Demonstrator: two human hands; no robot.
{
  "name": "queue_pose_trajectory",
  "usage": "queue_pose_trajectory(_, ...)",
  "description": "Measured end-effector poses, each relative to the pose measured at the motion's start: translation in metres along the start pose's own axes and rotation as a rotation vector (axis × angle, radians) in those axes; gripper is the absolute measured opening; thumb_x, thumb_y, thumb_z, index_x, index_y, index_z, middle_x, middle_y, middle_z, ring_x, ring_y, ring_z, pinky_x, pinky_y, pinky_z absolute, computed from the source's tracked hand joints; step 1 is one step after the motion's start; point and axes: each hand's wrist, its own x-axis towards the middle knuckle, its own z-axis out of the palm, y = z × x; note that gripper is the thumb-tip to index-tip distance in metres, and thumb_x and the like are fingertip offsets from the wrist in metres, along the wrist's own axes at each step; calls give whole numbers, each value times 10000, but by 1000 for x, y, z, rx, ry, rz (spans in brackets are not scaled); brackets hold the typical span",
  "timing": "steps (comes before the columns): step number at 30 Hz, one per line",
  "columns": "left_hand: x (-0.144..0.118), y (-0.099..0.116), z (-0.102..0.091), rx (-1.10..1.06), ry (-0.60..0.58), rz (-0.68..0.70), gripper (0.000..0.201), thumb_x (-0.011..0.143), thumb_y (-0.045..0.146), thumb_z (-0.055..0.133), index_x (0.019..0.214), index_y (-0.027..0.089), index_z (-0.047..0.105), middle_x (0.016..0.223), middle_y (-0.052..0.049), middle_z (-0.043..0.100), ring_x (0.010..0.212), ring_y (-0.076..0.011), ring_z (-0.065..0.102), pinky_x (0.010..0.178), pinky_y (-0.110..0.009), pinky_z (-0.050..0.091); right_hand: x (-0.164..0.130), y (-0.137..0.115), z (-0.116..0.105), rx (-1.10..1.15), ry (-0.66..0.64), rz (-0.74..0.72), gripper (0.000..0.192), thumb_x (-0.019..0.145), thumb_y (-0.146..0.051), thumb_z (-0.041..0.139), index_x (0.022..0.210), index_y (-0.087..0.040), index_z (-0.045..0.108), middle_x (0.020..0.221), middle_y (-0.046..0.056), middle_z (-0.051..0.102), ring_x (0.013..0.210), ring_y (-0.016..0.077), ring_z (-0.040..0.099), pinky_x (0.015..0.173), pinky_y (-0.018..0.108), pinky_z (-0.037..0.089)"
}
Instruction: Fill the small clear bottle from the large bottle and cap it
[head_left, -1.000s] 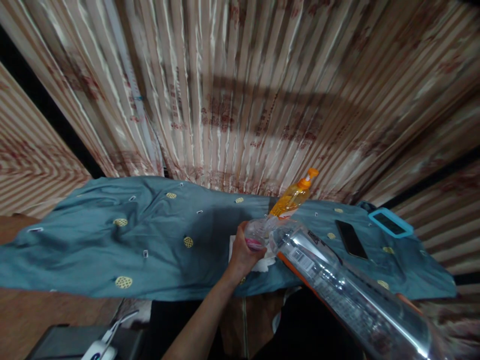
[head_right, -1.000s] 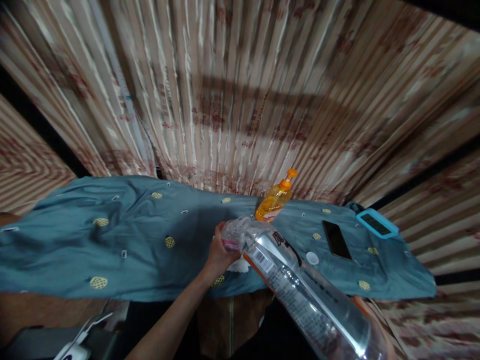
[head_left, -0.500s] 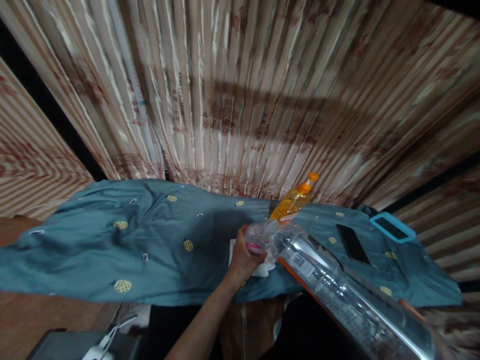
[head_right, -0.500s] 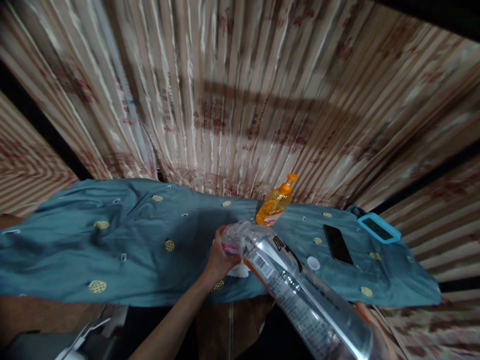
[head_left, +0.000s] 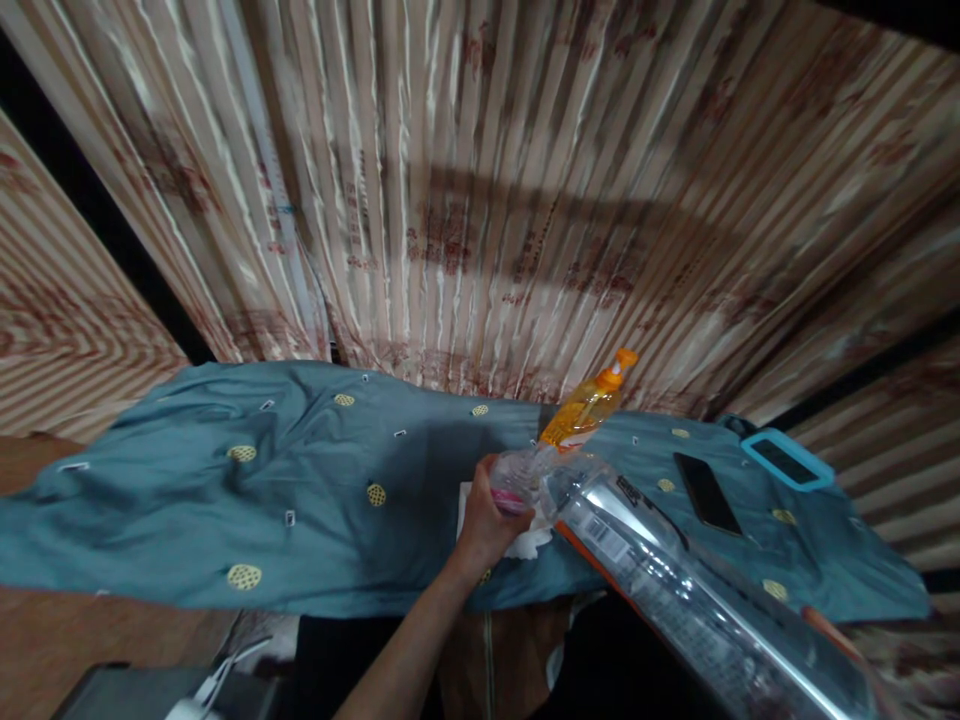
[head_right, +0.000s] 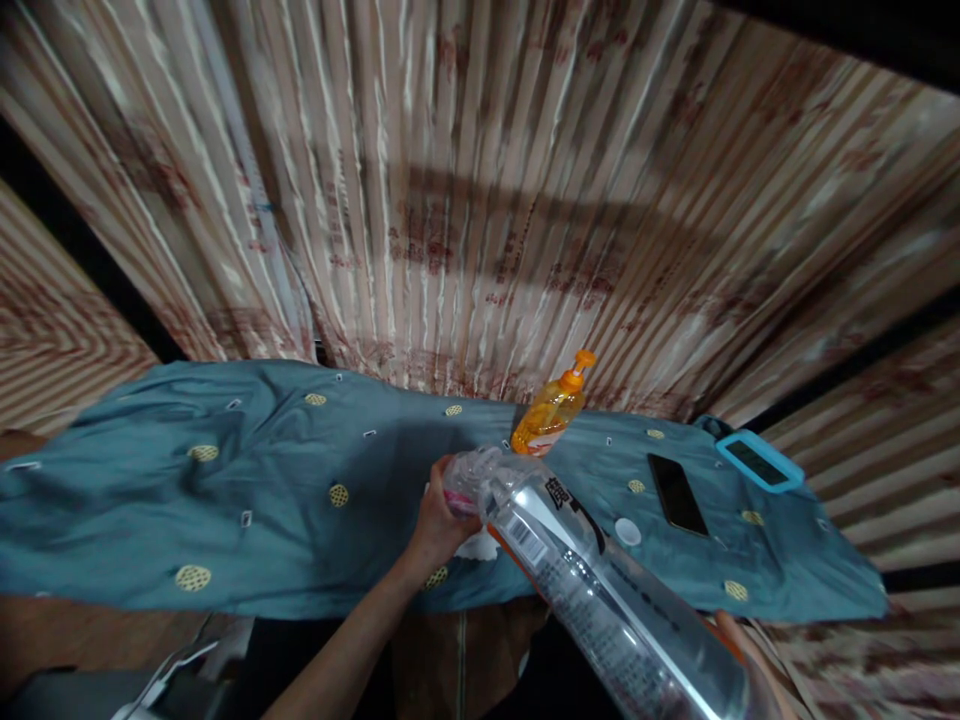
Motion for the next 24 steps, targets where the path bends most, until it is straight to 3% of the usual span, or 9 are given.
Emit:
queue_pose_trajectory(4, 0, 0, 0, 2, 11, 3, 841, 553, 196, 865, 1295, 195, 469, 1234, -110, 675, 1157, -296, 671, 1023, -446, 533, 21, 9, -3, 13, -10, -5, 353, 826, -630, 640, 993, -347, 769, 951, 34, 760, 1194, 438, 663, 790, 597, 615)
queue_pose_trajectory(9, 0, 1, -1, 23, 5, 8, 833, 558, 184, 861, 1294, 197, 471, 1250, -112, 670, 1173, -298, 666, 1035, -454, 530, 24, 5, -5, 11, -37, -8, 475, 811, -622, 682, 1176, -323, 737, 1036, 48, 763, 1217, 446, 645, 826, 609, 603)
queue_pose_trajectory(15, 0, 0, 0, 30, 16, -13, 853, 548, 173, 866, 1303, 175, 469, 1279, -143, 666, 1201, -317, 665, 1059, -474, 522, 27, -8, -2, 19, -54, -16, 663, 875, -671, 618, 1380, -241, 608, 1216, 106, 727, 1152, 329, 686, 901, 563, 592)
queue_pose_trajectory(19, 0, -1, 0, 22, 18, -7, 842, 535, 161, 866, 1286, 184, 485, 1276, -129, 672, 1194, -311, 670, 1055, -466, 527, 49, -22, 2, 24, -83, -37, 696, 795, -759, 621, 1318, -302, 675, 1140, 70, 757, 1210, 421, 656, 840, 586, 611)
queue_pose_trajectory(24, 0, 2, -1, 10, 2, -4, 832, 557, 164, 850, 1297, 189, 472, 1251, -111, 677, 1167, -287, 674, 1024, -429, 539, 83, -42, -7, -11, -142, -56, 650, 711, -625, 800, 1284, -339, 692, 1128, 26, 763, 1251, 421, 637, 879, 585, 609)
